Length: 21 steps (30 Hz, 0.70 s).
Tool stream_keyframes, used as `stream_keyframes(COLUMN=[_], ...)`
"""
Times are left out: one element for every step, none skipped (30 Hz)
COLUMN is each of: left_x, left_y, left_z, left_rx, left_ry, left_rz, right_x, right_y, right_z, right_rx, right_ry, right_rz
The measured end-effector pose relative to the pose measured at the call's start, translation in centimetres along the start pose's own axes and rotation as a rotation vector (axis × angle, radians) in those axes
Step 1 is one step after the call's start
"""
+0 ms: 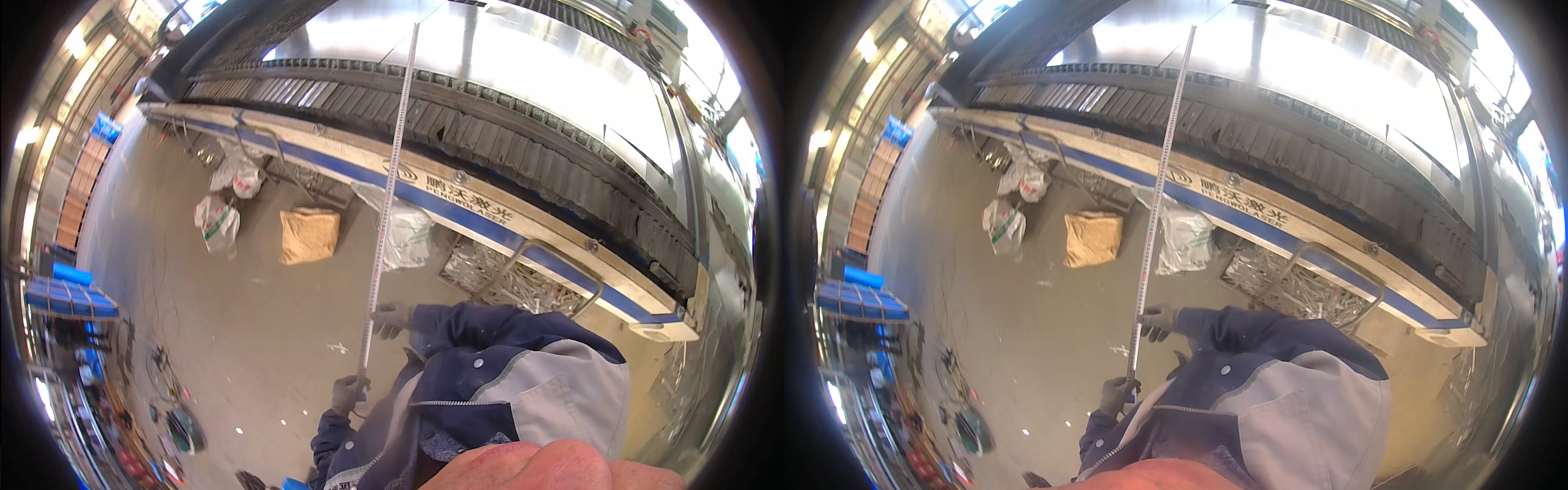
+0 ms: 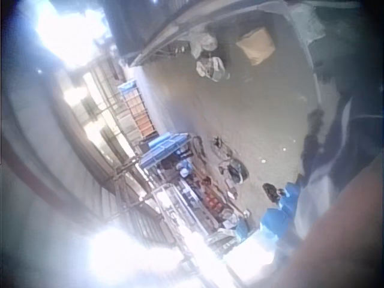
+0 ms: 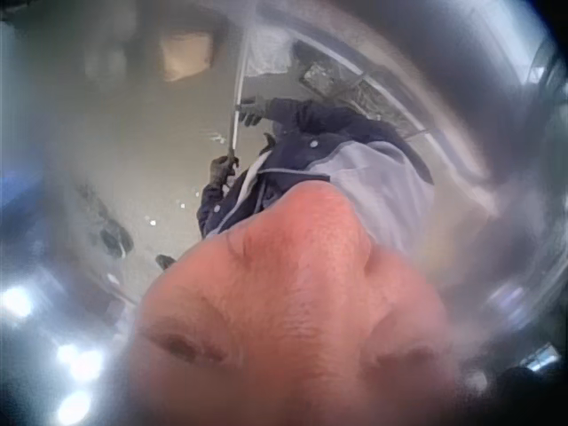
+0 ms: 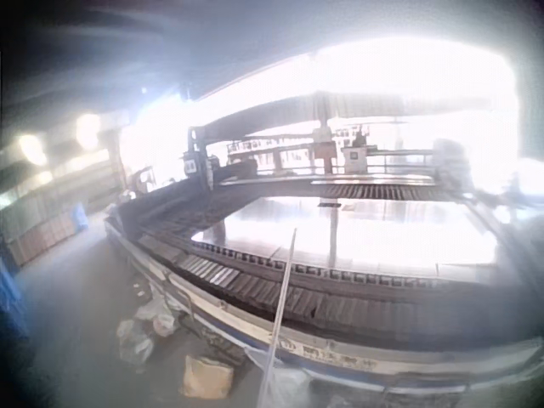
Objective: The person organizes papers and small items on a cluttered desk, then uses a handheld controller and a tape measure on a metal sheet. They also use a calculator and write on paper while handling various tools and documents.
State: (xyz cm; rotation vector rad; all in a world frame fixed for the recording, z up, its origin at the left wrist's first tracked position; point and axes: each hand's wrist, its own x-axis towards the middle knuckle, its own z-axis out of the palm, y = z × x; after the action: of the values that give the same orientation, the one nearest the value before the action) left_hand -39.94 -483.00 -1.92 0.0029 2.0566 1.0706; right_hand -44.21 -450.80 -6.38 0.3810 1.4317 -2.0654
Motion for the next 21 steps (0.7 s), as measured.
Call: stream_keyframes(left_x=[2.6,4.7,6.8,8.9,11.0,12.9,14.8,16.5,18.0,19.4,21.1,22.6,24.0,25.3,27.9,30.6,33.8,37.1,40.9,44.7,48.2], left_y=[2.4,4.2,5.7,6.8,7.7,8.4,9.0,9.6,10.3,11.0,12.0,13.3,14.8,16.4,18.4,20.4,22.6,25.0,27.5,29.9,32.1], left_z=[-2.5,-4.6,-6.7,-8.9,-11.1,-13.3,-15.5,-17.8,-20.3,-22.8,-25.3,-27.5,-29.7,-31.8,-33.1,-34.0,-34.3,-34.2,-34.0,-33.4,-32.8], left_rx=[0.026,-0.020,-0.047,-0.054,-0.045,-0.015,0.026,0.010,0.009,0.017,0.017,0.177,0.164,0.081,0.108,0.129,0.160,0.135,0.150,0.036,-0.056], left_ry=[-0.025,-0.064,-0.094,-0.119,-0.122,-0.122,-0.118,-0.119,-0.119,-0.117,-0.126,-0.121,-0.113,-0.088,-0.105,-0.123,-0.139,-0.192,-0.238,-0.322,-0.400], left_rz=[-0.001,-0.015,-0.022,-0.037,-0.025,-0.021,-0.005,-0.036,-0.052,-0.062,-0.078,0.006,0.077,-0.058,-0.056,-0.053,-0.044,-0.008,0.035,0.057,0.080], right_x=[2.3,4.7,7.0,9.5,12.0,14.5,17.4,20.3,23.3,26.3,29.4,31.2,33.8,35.6,37.2,38.9,40.4,41.4,42.3,42.6,42.8], right_y=[-1.3,-2.8,-4.4,-6.2,-7.9,-9.8,-12.0,-14.7,-17.8,-21.4,-25.1,-28.0,-32.4,-35.1,-38.0,-40.4,-41.5,-42.5,-42.5,-41.9,-41.0], right_z=[0.8,1.3,1.2,0.7,0.1,-0.6,-1.7,-3.5,-5.8,-8.8,-11.8,-15.4,-19.7,-23.1,-26.5,-29.2,-30.3,-31.4,-31.5,-31.1,-30.3], right_rx=[0.075,0.126,0.161,0.159,0.145,0.129,0.127,0.168,0.208,0.021,-0.100,0.120,-0.102,0.074,0.142,0.168,-0.060,-0.286,-0.628,-0.831,-0.924], right_ry=[0.050,0.105,0.168,0.224,0.291,0.364,0.461,0.535,0.590,0.796,0.978,0.811,1.074,1.024,1.005,0.988,1.113,1.239,1.278,1.216,1.217], right_rz=[-0.027,-0.032,-0.038,-0.088,-0.136,-0.155,-0.155,-0.189,-0.218,-0.315,-0.292,-0.630,-0.408,-0.561,-0.609,-0.568,-0.473,-0.370,-0.384,-0.298,-0.365])
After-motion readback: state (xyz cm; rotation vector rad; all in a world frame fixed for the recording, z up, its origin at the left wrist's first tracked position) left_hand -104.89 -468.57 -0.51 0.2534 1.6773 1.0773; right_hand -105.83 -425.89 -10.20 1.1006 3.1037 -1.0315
